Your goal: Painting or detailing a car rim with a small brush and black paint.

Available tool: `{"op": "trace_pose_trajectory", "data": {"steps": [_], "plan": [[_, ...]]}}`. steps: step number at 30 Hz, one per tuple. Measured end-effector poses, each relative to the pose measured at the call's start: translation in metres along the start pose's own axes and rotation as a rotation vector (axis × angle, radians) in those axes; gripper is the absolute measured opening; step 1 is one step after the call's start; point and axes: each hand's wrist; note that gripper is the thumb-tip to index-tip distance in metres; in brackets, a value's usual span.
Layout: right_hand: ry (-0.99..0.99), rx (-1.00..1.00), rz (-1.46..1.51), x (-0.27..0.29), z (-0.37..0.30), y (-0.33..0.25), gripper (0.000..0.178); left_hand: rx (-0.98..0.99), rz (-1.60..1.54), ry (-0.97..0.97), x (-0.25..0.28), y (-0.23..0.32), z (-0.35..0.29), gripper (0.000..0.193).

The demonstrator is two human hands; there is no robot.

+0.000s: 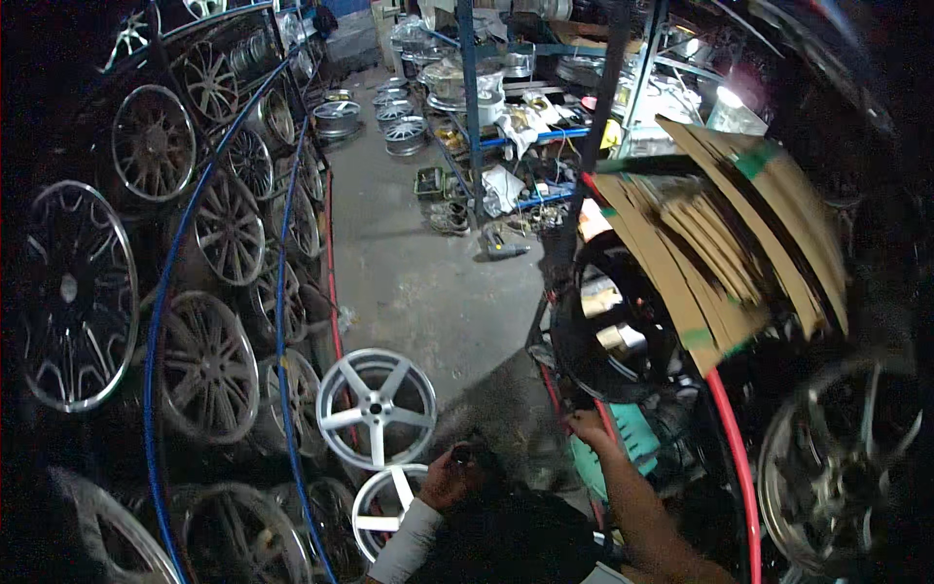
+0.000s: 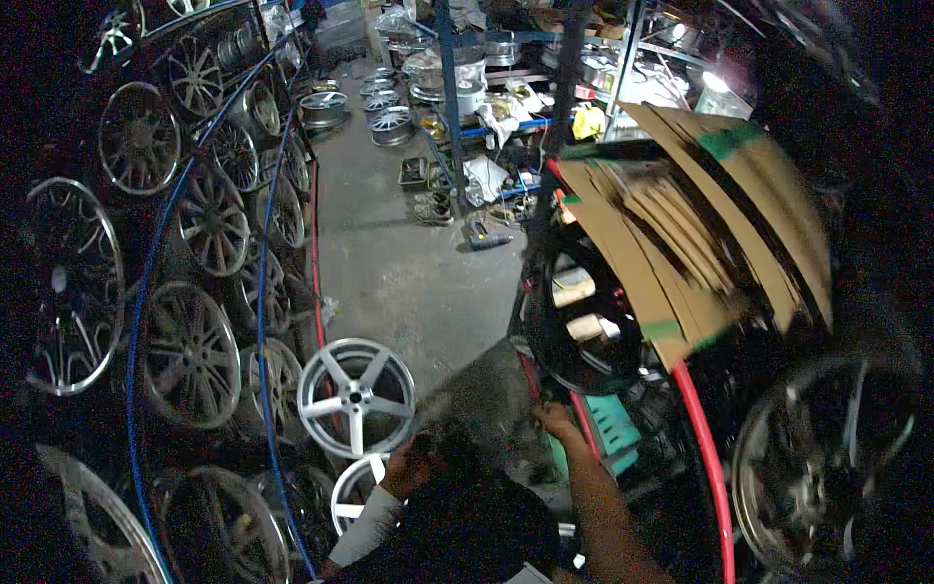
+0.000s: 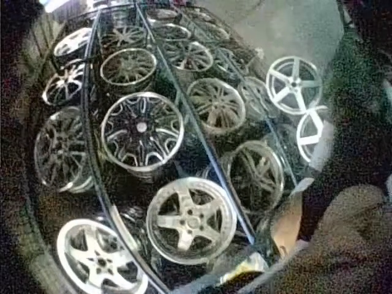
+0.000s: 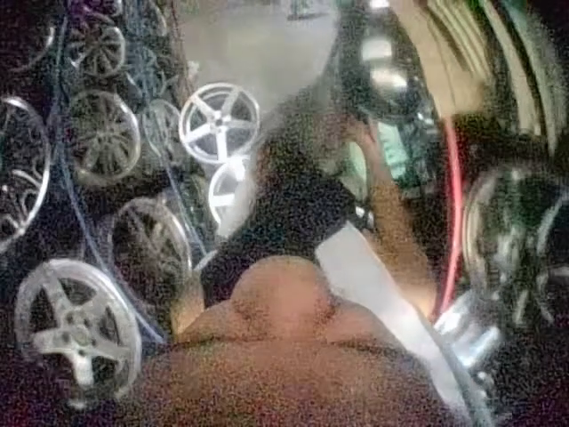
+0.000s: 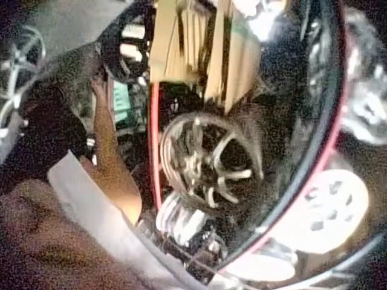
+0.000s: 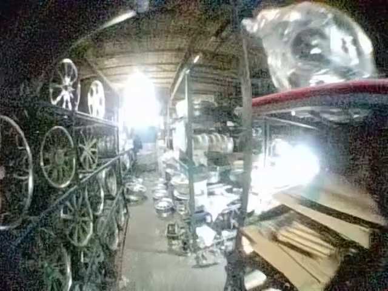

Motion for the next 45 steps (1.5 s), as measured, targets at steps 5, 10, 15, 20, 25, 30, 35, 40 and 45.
{"op": "trace_pose_trajectory", "data": {"steps": [5,10,15,20,25,30,35,40,45], "plan": [[-0.188,-0.215,0.1,-0.052,0.092,0.011,0.027,0.054,-0.069,-0.169,-0.022,0.122,0.112,0.034],[-0.167,-0.54,0.222,-0.065,0.12,-0.005,0.027,0.113,0.191,0.03,-0.102,0.261,0.217,0.036],[-0.171,-0.588,-0.013,-0.071,0.213,-0.06,0.039,0.26,0.347,-0.065,-0.205,0.376,0.325,0.035],[0.182,-0.408,-0.143,-0.096,0.353,-0.06,0.042,0.306,0.488,-0.03,-0.298,0.436,0.445,0.035],[0.055,-0.538,0.01,-0.063,0.484,-0.085,0.044,0.387,0.465,0.013,-0.36,0.44,0.557,0.036],[0.288,-0.705,0.363,0.039,0.578,-0.159,0.037,0.54,0.567,0.112,-0.427,0.445,0.662,0.036],[0.534,-0.697,0.537,0.124,0.601,-0.19,0.03,0.695,0.562,0.033,-0.485,0.424,0.77,0.034],[0.553,-0.836,0.467,0.126,0.612,-0.145,0.036,0.915,0.645,0.04,-0.534,0.381,0.878,0.033],[0.412,-0.961,0.211,0.172,0.644,-0.091,0.041,1.031,0.662,-0.014,-0.577,0.333,0.999,0.039]]}}
Point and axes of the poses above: each hand's wrist, its own z-axis towards the middle knuckle, its own x-axis out of the back of the hand, y = z × x, and after that the axes turned 8 degrees about -z, right-handed
